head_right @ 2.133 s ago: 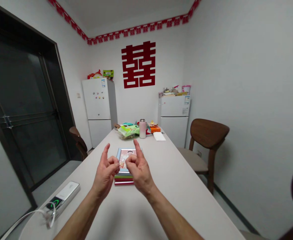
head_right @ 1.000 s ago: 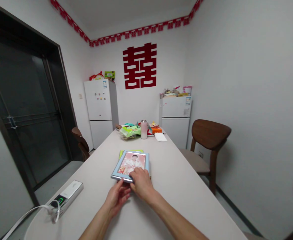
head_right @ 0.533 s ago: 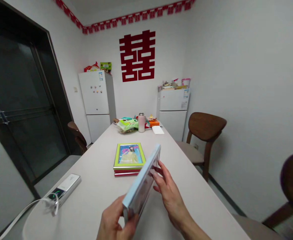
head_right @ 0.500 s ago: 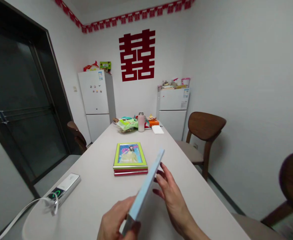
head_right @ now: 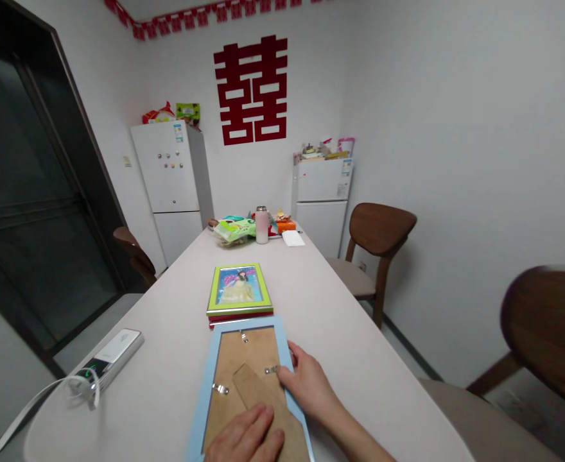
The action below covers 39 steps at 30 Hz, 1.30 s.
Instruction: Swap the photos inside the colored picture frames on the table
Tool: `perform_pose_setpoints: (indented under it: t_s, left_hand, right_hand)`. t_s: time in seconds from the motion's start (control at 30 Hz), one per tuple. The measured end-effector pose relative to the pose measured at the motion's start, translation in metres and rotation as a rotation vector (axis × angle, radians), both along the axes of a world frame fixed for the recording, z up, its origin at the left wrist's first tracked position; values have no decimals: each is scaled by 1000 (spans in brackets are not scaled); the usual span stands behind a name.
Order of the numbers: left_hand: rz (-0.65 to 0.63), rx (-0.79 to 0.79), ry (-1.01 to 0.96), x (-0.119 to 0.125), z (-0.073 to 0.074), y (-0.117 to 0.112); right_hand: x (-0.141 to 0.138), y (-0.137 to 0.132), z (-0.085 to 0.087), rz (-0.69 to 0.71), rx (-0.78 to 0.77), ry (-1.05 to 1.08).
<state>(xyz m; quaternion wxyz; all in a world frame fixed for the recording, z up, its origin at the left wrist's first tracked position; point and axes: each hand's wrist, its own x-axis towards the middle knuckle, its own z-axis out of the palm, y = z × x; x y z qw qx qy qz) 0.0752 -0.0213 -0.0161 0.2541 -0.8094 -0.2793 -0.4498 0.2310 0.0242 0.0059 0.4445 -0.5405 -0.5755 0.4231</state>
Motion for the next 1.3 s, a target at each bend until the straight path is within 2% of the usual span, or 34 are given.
perform_pose_setpoints:
  t_s: [0.17, 0.23, 0.3, 0.37, 0.47, 0.53, 0.6, 0.73, 0.8, 0.93, 1.1, 1.2, 1.3]
  left_hand:
    - [-84, -102, 222, -2, -9, 3]
    - [-78, -98, 175, -3, -13, 4]
    - [-70, -96, 130, -3, -17, 6]
    - [-88, -129, 187, -4, -16, 6]
    - [-154, -243, 359, -9, -9, 7]
    - [-168, -338, 369, -18, -4, 7]
    - [-100, -453, 322, -29, -3, 9]
    - [222, -735, 92, -50, -8, 19]
    - [282, -876, -8, -55, -10, 23]
    - [231, -1028, -170, -55, -10, 23]
    - [170, -1069, -345, -53, -7, 20]
    - [168, -1070, -390, -53, -7, 20]
    - [180, -1058, -401, -54, -11, 21]
  right_hand:
    - [3, 3, -12, -115, 124, -521]
    - [2, 2, -14, -154, 120, -662]
    - [1, 1, -14, -157, 111, -744]
    - [0, -1, -15, -139, 113, -790]
    - [1, -2, -14, -108, 139, -811]
    - [1, -2, -13, -93, 175, -805]
    - [1, -1, -12, -71, 211, -805]
    - [-3, 4, -10, -33, 220, -823]
    - [-6, 6, -9, -27, 220, -828]
    - [-8, 8, -7, -29, 217, -863]
    - [-7, 8, -2, -22, 214, -961]
    - [-17, 7, 4, -48, 255, -1015]
    - [-40, 4, 9, 81, 322, -951]
